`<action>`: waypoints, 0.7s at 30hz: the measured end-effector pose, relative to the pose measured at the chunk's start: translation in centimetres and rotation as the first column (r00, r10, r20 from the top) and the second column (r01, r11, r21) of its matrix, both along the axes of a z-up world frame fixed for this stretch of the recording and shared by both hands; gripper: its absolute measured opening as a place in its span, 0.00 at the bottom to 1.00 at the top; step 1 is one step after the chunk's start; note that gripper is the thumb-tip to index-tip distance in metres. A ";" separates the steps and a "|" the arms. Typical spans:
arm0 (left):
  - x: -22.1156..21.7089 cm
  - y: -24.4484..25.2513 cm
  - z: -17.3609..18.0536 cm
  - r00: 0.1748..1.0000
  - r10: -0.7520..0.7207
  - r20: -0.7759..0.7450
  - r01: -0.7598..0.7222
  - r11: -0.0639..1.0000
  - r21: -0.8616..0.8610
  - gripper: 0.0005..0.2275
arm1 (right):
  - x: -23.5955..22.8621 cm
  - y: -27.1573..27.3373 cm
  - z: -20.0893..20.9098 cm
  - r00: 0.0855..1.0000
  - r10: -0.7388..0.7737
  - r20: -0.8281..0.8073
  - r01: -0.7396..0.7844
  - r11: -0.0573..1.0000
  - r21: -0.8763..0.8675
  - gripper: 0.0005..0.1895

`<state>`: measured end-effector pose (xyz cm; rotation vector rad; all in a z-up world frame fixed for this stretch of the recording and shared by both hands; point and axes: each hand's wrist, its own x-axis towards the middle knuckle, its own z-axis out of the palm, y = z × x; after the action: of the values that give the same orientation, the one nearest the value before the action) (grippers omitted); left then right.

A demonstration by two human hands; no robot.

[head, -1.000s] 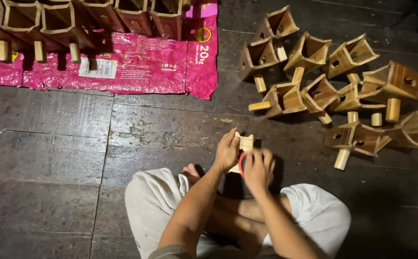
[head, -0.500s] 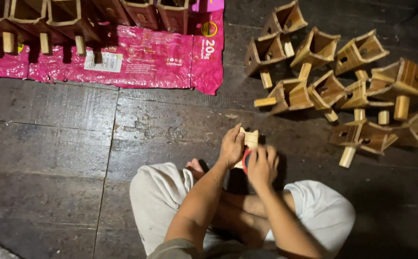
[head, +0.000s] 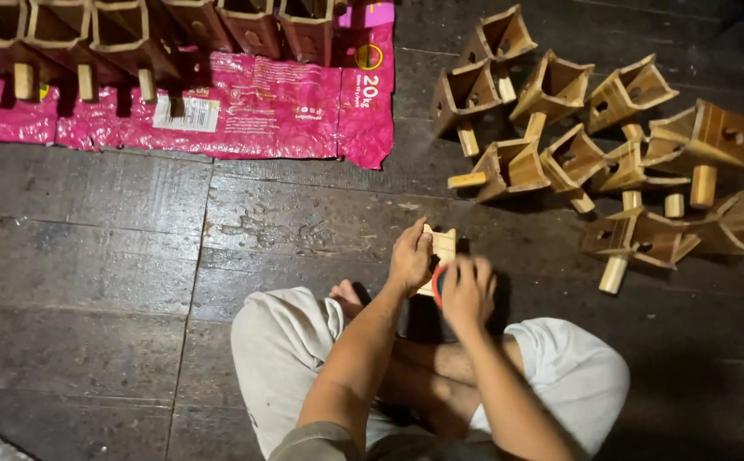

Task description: Hand-sanding small wooden box components to smooth the surfaces in a workshop environment.

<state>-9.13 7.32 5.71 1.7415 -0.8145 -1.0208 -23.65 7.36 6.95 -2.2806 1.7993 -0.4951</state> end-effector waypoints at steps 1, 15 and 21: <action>0.0 0.0 -0.1 1.000 -0.007 0.005 0.007 1.000 0.005 0.21 | 1.5 -2.1 -0.5 1.000 -0.007 0.005 0.007 1.000 0.005 0.08; -0.1 0.2 1.9 0.999 0.019 0.036 -0.020 0.999 0.029 0.21 | -0.2 -0.1 -1.1 0.995 -0.085 -0.050 0.091 0.989 0.115 0.11; -0.1 0.4 2.5 0.996 -0.007 0.087 0.004 0.999 0.034 0.21 | 5.9 -8.9 -2.1 0.986 -0.165 -0.024 0.167 0.981 0.099 0.11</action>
<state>-9.25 7.74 8.22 1.8238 -0.8617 -0.9729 -17.78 -1.58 4.82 -2.0851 1.9854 -0.4043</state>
